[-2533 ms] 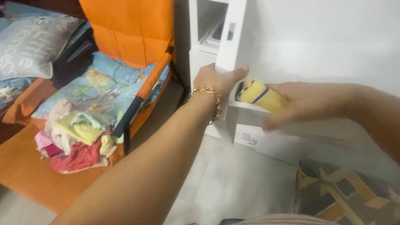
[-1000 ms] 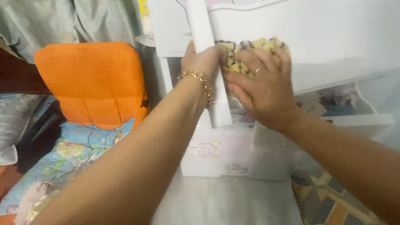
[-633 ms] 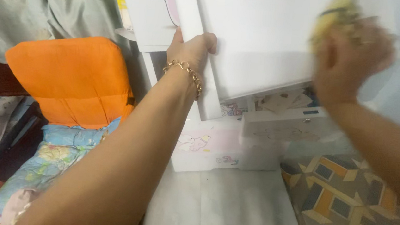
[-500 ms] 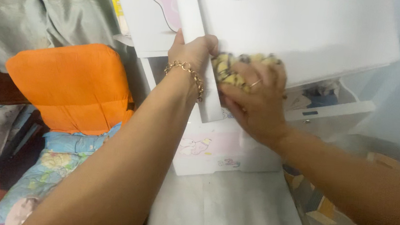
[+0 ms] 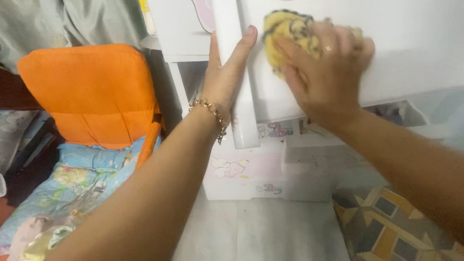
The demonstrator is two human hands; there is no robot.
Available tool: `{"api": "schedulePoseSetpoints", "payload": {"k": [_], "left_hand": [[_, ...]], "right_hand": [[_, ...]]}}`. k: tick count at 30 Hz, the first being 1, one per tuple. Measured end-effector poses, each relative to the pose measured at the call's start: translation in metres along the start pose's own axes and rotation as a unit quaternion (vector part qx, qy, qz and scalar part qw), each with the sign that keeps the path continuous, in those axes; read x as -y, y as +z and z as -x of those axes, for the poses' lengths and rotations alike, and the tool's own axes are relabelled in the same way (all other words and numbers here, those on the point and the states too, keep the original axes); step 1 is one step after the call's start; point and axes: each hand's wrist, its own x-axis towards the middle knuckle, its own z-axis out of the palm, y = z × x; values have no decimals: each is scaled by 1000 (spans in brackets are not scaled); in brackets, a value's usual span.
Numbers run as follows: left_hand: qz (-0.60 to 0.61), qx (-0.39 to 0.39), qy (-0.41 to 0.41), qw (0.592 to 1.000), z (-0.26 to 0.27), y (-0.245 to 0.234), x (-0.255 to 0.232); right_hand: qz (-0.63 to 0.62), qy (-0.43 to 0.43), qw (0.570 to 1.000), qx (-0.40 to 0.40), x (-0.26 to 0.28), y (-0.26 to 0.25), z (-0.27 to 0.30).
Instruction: The person removes various items from a white drawer, including clothes and small boxes, placing them on a nearby chair. They then use a yellow cloth to wipe the interior and exterior surfaces of the drawer.
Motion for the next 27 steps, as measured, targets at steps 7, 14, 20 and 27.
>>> {"api": "schedulePoseSetpoints", "payload": {"k": [7, 14, 20, 27], "left_hand": [[9, -26, 27, 999, -10, -11, 18], [-95, -84, 22, 992, -48, -16, 19], [-89, -40, 61, 993, -63, -4, 15], [0, 10, 27, 1000, -53, 6, 0]], "right_hand": [[-5, -26, 999, 31, 43, 3, -87], [3, -64, 997, 45, 13, -38, 19], [-149, 432, 889, -27, -117, -69, 39], [74, 138, 986, 55, -7, -2, 13]]}}
